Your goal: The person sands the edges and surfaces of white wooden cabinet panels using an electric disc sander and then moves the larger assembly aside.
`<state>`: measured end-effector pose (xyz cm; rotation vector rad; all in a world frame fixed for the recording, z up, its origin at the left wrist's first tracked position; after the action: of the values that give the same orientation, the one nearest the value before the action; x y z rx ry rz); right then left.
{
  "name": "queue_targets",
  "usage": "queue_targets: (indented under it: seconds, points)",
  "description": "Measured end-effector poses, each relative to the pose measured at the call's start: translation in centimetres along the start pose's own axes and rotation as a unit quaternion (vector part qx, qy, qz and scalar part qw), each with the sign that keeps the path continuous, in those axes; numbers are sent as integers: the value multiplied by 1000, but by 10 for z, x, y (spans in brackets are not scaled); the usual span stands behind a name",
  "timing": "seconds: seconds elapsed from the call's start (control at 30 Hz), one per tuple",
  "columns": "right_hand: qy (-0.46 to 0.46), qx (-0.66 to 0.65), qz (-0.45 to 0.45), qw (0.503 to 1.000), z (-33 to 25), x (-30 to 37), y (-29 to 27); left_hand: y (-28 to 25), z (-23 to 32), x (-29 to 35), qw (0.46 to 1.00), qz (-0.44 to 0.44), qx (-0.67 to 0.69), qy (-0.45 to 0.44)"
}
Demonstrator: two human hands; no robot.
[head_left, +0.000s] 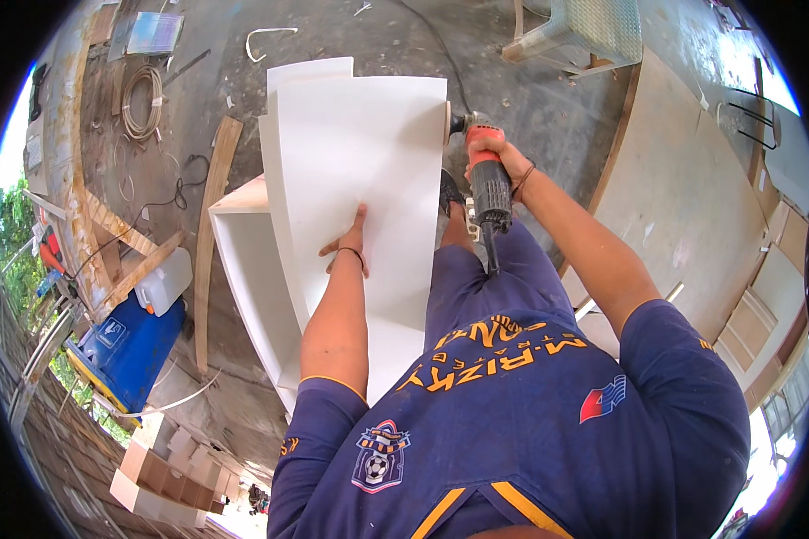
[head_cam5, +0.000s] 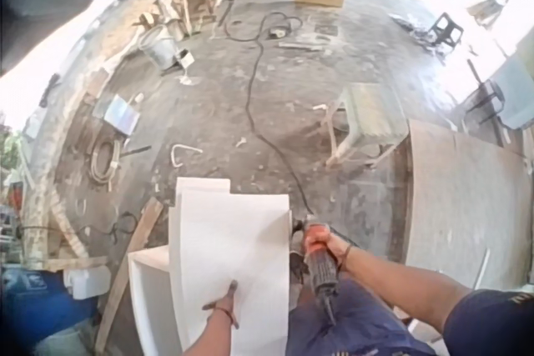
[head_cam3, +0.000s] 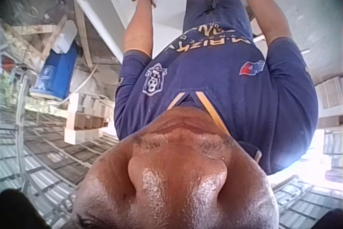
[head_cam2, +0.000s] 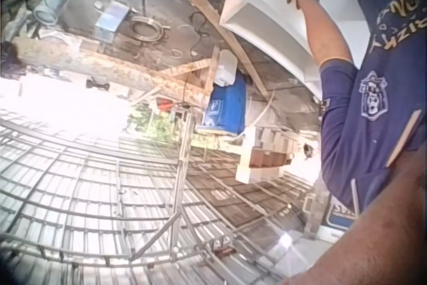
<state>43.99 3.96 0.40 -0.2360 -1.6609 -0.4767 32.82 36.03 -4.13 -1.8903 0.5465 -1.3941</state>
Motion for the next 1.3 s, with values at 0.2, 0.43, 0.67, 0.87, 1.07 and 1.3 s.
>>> queue_targets:
  seconds: [0.2, 0.43, 0.67, 0.87, 1.07, 1.3]
  points:
    - [-9, 12, -4, 1000, -25, -3, 4, 2, -5, -6, 1000, -11, -3, -6]
    - [-22, 25, -35, 999, -62, -8, 3, 3, -8, -7, 999, 10, -45, -5]
    - [-70, -19, -38, 997, -109, 17, -13, 4, 1, 19, 997, 34, -61, 13]
    - [-146, 23, -71, 987, -118, 70, -42, -12, -1, 6, 990, 72, -121, 30]
    - [-115, -27, -39, 992, -132, 79, -99, 18, 21, 22, 877, 191, -80, 435]
    - [-125, -42, -34, 991, -188, 79, -105, 125, 161, 193, 577, 47, -219, 785]
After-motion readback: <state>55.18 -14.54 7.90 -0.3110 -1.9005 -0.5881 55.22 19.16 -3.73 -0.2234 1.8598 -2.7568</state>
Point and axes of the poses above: each hand's wrist, its own x-axis away from the middle knuckle, its own y-axis out of the palm, z = x × y, the point moved 4 cm from there along -x, towards the middle knuckle, and after that the axes turned 11 degrees about z, right-handed, at the moved point
